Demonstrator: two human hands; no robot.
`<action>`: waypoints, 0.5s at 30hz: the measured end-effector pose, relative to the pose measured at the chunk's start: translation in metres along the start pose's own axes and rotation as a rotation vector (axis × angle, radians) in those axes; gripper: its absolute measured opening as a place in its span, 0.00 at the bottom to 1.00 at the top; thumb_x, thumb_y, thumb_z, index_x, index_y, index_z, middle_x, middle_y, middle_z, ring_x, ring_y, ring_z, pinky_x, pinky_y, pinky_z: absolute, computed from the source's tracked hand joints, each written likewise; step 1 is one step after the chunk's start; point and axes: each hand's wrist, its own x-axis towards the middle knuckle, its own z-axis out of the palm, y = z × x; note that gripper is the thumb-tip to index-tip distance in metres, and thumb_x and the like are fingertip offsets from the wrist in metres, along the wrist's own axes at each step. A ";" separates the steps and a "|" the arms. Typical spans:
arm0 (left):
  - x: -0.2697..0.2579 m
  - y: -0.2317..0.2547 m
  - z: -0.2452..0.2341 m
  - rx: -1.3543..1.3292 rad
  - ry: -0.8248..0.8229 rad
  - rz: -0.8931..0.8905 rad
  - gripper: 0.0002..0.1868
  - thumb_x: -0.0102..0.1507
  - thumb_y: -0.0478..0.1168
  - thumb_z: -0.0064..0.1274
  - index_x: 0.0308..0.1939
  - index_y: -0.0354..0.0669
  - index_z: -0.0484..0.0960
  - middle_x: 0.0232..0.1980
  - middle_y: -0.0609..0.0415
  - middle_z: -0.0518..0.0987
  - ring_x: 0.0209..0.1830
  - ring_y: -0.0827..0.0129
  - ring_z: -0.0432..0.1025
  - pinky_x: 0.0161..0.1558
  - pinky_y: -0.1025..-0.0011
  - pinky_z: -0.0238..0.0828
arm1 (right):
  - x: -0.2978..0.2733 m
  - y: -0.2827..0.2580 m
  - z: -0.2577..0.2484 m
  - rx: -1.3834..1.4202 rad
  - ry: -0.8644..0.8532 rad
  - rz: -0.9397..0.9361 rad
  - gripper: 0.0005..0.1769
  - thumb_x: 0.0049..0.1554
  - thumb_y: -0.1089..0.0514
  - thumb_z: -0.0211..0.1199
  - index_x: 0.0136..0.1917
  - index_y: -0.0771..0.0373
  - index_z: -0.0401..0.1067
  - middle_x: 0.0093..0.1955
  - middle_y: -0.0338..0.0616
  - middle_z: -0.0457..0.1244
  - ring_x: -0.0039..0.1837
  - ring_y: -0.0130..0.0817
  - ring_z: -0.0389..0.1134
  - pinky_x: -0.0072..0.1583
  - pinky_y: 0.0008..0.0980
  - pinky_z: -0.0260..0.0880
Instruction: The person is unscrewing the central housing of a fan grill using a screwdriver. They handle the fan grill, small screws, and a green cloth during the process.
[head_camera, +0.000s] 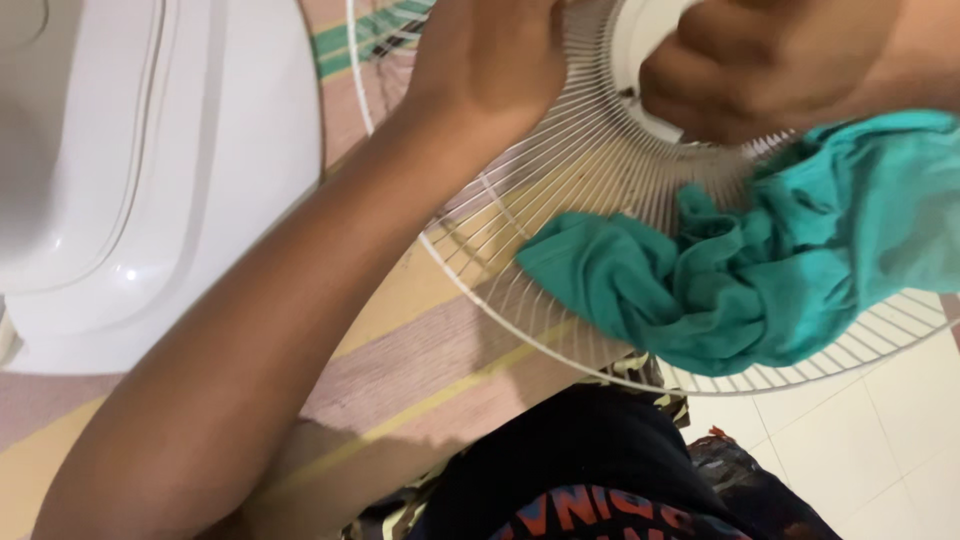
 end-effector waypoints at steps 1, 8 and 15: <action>0.001 0.007 -0.008 -0.093 -0.017 -0.029 0.08 0.62 0.31 0.54 0.44 0.40 0.85 0.39 0.42 0.83 0.37 0.47 0.78 0.38 0.54 0.75 | -0.003 0.004 -0.010 -0.134 0.192 0.006 0.08 0.51 0.57 0.67 0.33 0.59 0.74 0.25 0.30 0.56 0.28 0.22 0.53 0.34 0.28 0.57; 0.018 0.038 -0.045 -0.149 -0.266 -0.171 0.21 0.61 0.31 0.62 0.58 0.46 0.84 0.54 0.43 0.76 0.52 0.52 0.75 0.54 0.57 0.74 | -0.026 -0.030 -0.088 0.377 0.058 0.730 0.24 0.46 0.61 0.69 0.58 0.61 0.82 0.44 0.46 0.68 0.41 0.32 0.69 0.42 0.29 0.71; 0.036 0.060 -0.052 -0.008 -0.362 -0.064 0.26 0.59 0.39 0.70 0.60 0.42 0.83 0.53 0.45 0.72 0.52 0.52 0.71 0.54 0.56 0.69 | -0.072 -0.066 -0.058 1.209 0.259 1.134 0.14 0.52 0.62 0.71 0.53 0.63 0.77 0.51 0.50 0.68 0.50 0.37 0.72 0.50 0.33 0.74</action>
